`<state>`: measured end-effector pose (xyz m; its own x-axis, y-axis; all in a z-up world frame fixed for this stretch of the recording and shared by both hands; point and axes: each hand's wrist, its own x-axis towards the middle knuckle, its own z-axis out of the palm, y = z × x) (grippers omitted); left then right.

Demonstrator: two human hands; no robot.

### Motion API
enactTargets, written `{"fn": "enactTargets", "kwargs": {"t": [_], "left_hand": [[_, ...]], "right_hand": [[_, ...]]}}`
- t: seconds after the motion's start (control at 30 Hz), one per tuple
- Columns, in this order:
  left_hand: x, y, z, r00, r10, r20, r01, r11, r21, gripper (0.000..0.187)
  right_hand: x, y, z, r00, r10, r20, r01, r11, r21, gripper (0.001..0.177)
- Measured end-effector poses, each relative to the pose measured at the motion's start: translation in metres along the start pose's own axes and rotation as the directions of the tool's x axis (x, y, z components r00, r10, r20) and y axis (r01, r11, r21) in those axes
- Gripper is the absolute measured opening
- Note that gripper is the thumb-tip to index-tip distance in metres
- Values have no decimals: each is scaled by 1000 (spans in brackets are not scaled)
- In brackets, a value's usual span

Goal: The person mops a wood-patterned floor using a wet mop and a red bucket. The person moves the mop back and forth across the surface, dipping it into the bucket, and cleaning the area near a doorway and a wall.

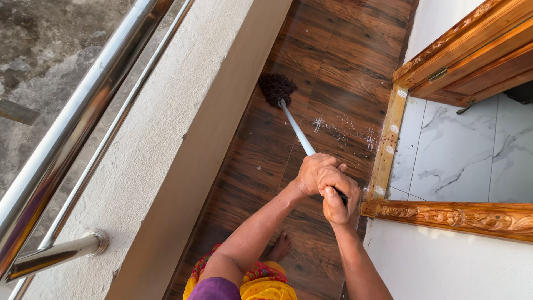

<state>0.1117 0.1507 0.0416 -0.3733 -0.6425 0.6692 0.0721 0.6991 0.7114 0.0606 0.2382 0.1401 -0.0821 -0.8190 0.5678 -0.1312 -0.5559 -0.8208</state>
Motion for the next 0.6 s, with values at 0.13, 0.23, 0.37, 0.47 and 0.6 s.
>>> {"fn": "enactTargets", "kwargs": {"t": [0.13,0.23,0.37,0.47,0.6], "left_hand": [[18,-40,11,999,-5,-41,9,996,91,28],[23,-53,8,999,44,6,-44,982,183,27],[10,-38,-5,988,-120,95,105,983,148,28],[2,-11,-13,988,139,71,-151,969,198,16],[-9,27,-14,998,4,63,-12,992,129,13]], "right_hand": [[16,41,-11,998,-6,-56,3,999,-46,25],[21,60,-12,998,19,-61,-26,994,-105,22],[7,50,-2,997,58,-55,-63,994,-91,19],[-1,21,2,996,71,-51,-75,993,-86,19],[-5,-15,3,997,77,-9,-75,983,168,28]]}}
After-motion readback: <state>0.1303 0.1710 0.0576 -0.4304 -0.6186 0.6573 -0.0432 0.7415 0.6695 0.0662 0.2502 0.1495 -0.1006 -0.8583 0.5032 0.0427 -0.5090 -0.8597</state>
